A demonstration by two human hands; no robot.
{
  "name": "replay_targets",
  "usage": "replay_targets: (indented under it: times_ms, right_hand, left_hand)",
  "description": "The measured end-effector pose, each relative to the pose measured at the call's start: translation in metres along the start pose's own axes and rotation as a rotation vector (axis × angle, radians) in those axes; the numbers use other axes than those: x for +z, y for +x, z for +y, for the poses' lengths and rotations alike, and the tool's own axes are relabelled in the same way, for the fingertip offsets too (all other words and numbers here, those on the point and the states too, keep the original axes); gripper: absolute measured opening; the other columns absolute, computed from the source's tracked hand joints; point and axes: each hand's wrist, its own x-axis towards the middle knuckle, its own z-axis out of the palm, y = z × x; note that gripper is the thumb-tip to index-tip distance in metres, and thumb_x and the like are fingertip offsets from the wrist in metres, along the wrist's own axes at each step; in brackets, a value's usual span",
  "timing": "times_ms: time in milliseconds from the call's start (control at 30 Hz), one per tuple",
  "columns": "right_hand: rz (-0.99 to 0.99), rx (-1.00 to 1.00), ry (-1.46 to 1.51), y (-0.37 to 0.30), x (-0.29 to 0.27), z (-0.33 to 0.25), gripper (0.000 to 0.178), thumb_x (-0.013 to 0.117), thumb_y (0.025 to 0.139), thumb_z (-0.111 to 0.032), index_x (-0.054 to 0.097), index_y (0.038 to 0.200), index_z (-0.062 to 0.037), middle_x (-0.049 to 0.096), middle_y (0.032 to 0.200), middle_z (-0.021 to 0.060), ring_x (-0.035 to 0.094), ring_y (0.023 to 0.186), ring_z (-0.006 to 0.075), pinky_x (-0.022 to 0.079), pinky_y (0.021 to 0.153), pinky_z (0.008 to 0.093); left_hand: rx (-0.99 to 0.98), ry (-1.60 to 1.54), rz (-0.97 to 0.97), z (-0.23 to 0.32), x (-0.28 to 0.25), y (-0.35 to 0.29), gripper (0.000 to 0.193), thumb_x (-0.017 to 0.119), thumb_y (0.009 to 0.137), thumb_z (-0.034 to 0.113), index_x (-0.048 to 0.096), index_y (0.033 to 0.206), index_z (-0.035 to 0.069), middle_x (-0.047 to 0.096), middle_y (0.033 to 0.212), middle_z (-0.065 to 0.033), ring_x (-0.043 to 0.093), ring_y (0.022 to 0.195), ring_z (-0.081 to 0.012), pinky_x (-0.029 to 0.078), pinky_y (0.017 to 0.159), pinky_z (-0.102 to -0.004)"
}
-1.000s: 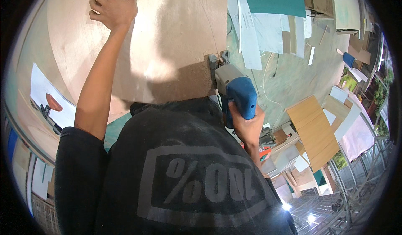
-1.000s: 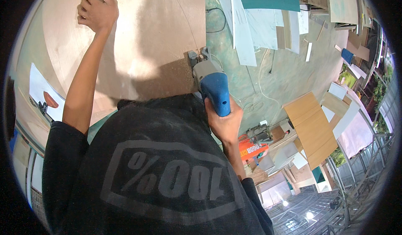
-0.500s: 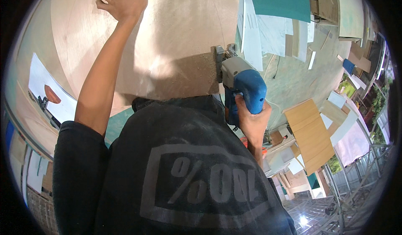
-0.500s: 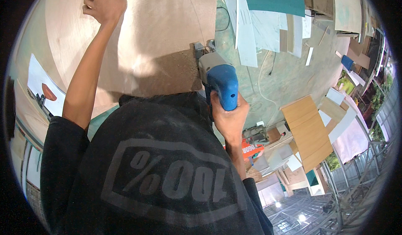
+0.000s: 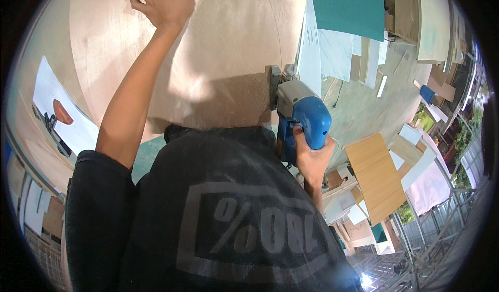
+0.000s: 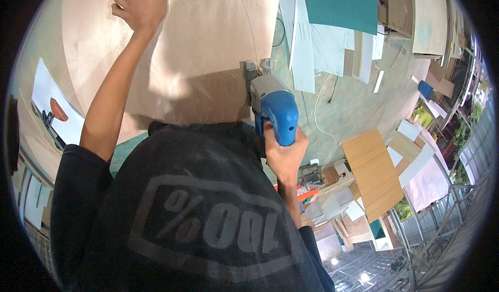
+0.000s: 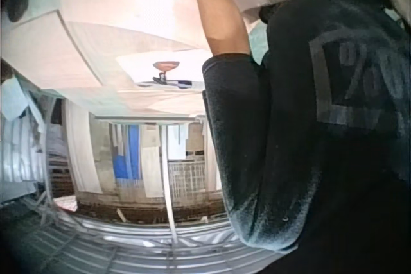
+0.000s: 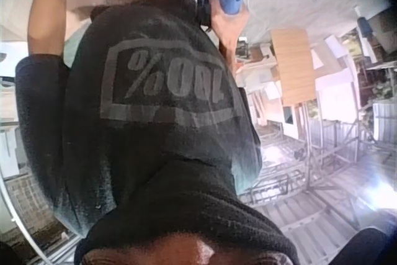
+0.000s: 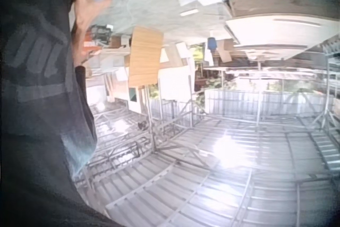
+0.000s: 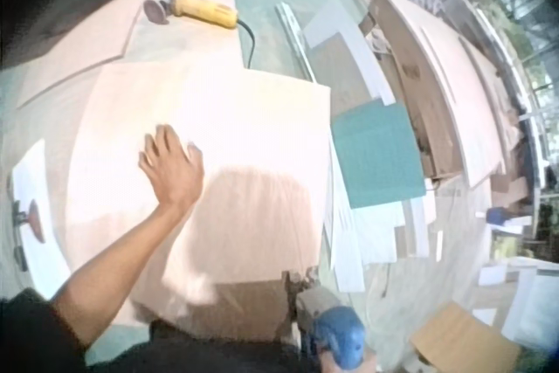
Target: The person uses a jigsaw to cut a curved shape out of a piece of plywood, then lifts the cut piece and moves both sections of wood to another stack of boards.
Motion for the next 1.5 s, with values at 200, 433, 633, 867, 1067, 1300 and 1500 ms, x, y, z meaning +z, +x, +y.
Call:
replay_targets:
  times_ms: [200,433,633,867,1067,1300,1500]
  right_hand:
    - [-0.037,0.056,-0.026,0.001,-0.003,-0.001,0.017,0.074,0.088,-0.014,0.069,0.086,0.001,0.062,0.068,0.0024,0.055,0.066,0.0082,0.047,0.062,0.0289]
    - [-0.042,0.042,-0.016,0.004,-0.003,-0.006,0.015,0.074,0.088,-0.013,0.07,0.088,0.0013,0.063,0.069,0.0016,0.055,0.067,0.0076,0.047,0.062,0.0282]
    - [0.006,-0.013,-0.006,0.009,0.0,-0.01,0.022,0.076,0.088,-0.017,0.066,0.075,-0.0022,0.059,0.063,-0.0018,0.051,0.059,0.007,0.042,0.056,0.0275]
    - [-0.015,-0.018,-0.002,0.013,0.0,-0.02,0.019,0.075,0.088,-0.015,0.067,0.079,-0.0011,0.059,0.064,-0.0013,0.052,0.062,0.0068,0.043,0.058,0.0278]
    - [-0.044,0.006,-0.02,0.014,-0.001,-0.026,0.013,0.074,0.087,-0.011,0.069,0.085,0.0007,0.059,0.066,-0.0002,0.051,0.065,0.0065,0.044,0.06,0.028]
    - [-0.102,0.027,0.056,0.023,-0.002,-0.02,0.019,0.078,0.086,-0.016,0.069,0.086,0.0015,0.061,0.069,0.0014,0.053,0.065,0.0084,0.047,0.062,0.0298]
    - [-0.129,-0.078,0.059,0.035,-0.003,0.005,0.02,0.08,0.086,-0.017,0.07,0.087,0.0,0.066,0.07,0.0031,0.061,0.06,0.0106,0.048,0.057,0.0281]
  left_hand:
    - [-0.004,-0.017,-0.045,-0.001,-0.005,-0.001,0.067,0.051,0.101,0.03,0.034,0.152,-0.009,0.035,0.16,-0.0263,0.025,0.15,-0.0469,0.017,0.122,-0.0612]
    - [-0.007,-0.008,-0.042,0.001,-0.005,-0.002,0.067,0.053,0.101,0.03,0.034,0.152,-0.009,0.035,0.159,-0.0257,0.026,0.15,-0.0466,0.017,0.121,-0.0613]
    - [-0.004,-0.002,-0.073,0.003,-0.005,-0.002,0.068,0.053,0.101,0.03,0.033,0.153,-0.009,0.034,0.16,-0.0252,0.025,0.15,-0.0466,0.017,0.121,-0.0619]
    - [0.22,-0.008,0.215,-0.021,0.02,0.004,0.053,0.053,0.094,0.038,0.052,0.131,-0.001,0.048,0.142,-0.0178,0.039,0.129,-0.0405,0.026,0.106,-0.0617]
    - [0.23,-0.005,0.264,-0.021,0.022,0.003,0.055,0.054,0.093,0.037,0.052,0.132,-0.001,0.049,0.141,-0.0177,0.042,0.126,-0.0413,0.028,0.104,-0.0629]
    - [0.153,0.025,0.074,-0.007,0.014,0.0,0.064,0.046,0.101,0.038,0.039,0.15,-0.002,0.037,0.156,-0.0214,0.03,0.144,-0.0464,0.022,0.113,-0.067]
    - [0.118,0.0,-0.052,0.001,0.012,-0.005,0.067,0.039,0.105,0.038,0.032,0.158,-0.002,0.029,0.165,-0.0212,0.02,0.154,-0.0465,0.015,0.122,-0.0644]
